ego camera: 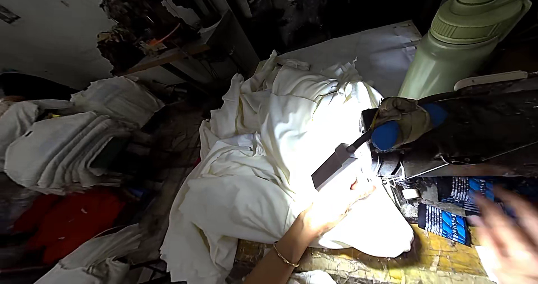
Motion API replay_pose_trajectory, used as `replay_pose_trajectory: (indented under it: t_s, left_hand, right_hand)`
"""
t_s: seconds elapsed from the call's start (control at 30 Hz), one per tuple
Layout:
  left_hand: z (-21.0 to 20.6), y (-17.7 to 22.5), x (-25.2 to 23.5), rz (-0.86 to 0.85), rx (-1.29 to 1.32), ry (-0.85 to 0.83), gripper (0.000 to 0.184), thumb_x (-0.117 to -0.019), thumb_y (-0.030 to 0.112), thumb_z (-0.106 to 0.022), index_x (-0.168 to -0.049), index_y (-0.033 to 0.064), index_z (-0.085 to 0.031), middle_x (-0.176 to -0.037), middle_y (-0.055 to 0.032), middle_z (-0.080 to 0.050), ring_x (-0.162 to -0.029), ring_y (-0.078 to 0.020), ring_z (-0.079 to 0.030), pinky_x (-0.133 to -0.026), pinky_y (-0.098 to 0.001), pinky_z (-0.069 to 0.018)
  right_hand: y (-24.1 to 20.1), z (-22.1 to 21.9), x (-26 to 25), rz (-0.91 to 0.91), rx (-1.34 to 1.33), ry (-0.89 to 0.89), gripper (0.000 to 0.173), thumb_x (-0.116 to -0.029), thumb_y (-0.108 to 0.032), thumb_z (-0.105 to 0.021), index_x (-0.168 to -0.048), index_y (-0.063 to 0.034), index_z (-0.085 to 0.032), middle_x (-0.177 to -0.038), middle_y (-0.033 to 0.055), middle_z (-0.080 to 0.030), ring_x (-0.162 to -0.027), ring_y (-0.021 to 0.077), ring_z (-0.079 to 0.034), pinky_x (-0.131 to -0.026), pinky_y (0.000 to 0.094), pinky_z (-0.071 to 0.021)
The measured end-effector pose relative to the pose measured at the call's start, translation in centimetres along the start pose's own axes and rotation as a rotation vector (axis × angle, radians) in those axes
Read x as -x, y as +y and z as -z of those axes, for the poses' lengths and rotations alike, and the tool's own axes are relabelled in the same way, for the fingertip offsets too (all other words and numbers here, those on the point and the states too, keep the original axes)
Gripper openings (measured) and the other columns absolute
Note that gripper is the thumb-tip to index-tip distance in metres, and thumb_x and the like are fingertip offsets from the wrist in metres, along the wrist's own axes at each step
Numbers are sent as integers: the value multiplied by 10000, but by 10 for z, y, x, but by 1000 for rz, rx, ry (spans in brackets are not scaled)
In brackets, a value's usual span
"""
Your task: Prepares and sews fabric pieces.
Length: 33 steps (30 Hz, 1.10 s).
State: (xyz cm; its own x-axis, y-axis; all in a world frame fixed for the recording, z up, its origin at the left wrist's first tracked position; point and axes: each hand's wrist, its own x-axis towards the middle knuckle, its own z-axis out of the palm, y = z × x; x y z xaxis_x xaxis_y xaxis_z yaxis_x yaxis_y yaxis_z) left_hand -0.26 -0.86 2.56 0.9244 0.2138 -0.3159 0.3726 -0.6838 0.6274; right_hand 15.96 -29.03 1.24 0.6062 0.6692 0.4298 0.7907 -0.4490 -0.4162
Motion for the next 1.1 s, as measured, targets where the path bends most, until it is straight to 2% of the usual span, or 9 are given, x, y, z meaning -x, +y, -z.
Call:
replay_pose_trajectory:
  t_s: [0.07,0.17,0.27,0.47,0.73,0.83,0.87,0.97,1.1]
  left_hand:
    - [0,9,1,24,16,43,220,-1050,221,-537,-1143,56,-649,-935,-96,-642,-836,-162,-613,-761,-319,-504]
    - [-8,11,17,-374,-29,141,465,-962,162,-583,-1412,43,-597,-1224,-150,-671,-1083,-236,-663,-943,-401,-534]
    - [-23,24,44,-455,100,57,618,-992,323,-644,-1490,-1,-473,-1348,-181,-644,-1211,-235,-653,-1047,-415,-509]
    - [-80,18,21,-507,-125,426,275,-906,229,-701,-1090,25,-713,-1139,-150,-698,-1120,-307,-648,-990,-438,-519]
    - [-91,17,18,-472,-175,510,272,-919,118,-630,-1146,-5,-714,-1086,-169,-720,-999,-284,-719,-875,-396,-588]
    - [-72,23,31,-186,-286,438,302,-965,118,-604,-1214,-4,-724,-941,-199,-756,-833,-373,-752,-729,-536,-590]
    - [-62,20,35,-127,-392,573,247,-909,133,-665,-1095,18,-780,-850,-190,-755,-776,-386,-748,-699,-561,-581]
    - [-10,20,62,-181,-623,964,205,-667,88,-796,-855,11,-767,-922,-176,-750,-908,-369,-727,-854,-544,-553]
    - [20,65,140,-315,-657,794,247,-788,259,-705,-995,125,-712,-847,-35,-718,-778,-215,-699,-819,-436,-546]
  right_hand:
    - [-35,-28,1,108,-173,-91,291,-1021,-138,-553,-1226,-41,-735,-1303,295,-642,-1202,453,-617,-1019,557,-486]
    - [-54,-53,8,287,-183,-130,205,-964,-82,-597,-1105,-97,-745,-1222,260,-676,-1173,410,-639,-1027,498,-492]
    - [-52,-60,6,338,-192,-86,232,-944,-90,-558,-1085,-123,-740,-1152,235,-683,-1125,371,-642,-1013,446,-489]
    - [-51,-69,2,303,-111,-16,268,-912,-161,-518,-982,-102,-769,-1027,135,-720,-1008,327,-674,-914,468,-520]
    - [-52,-76,4,264,-112,25,286,-890,-176,-515,-952,-60,-769,-1010,143,-724,-985,334,-690,-893,457,-543]
    - [-55,-73,2,276,-73,29,278,-874,-163,-517,-921,-47,-765,-991,157,-733,-969,358,-701,-877,500,-539]
    - [-56,-73,0,279,-60,48,269,-882,-163,-510,-893,-54,-756,-961,148,-730,-940,350,-702,-853,502,-537]
    - [-53,-76,-13,242,-80,79,273,-929,-193,-503,-885,-85,-750,-940,108,-722,-932,316,-694,-835,484,-541]
    - [-64,-88,-20,176,-215,45,301,-886,-142,-533,-1021,18,-748,-1081,198,-709,-1049,398,-672,-916,568,-525]
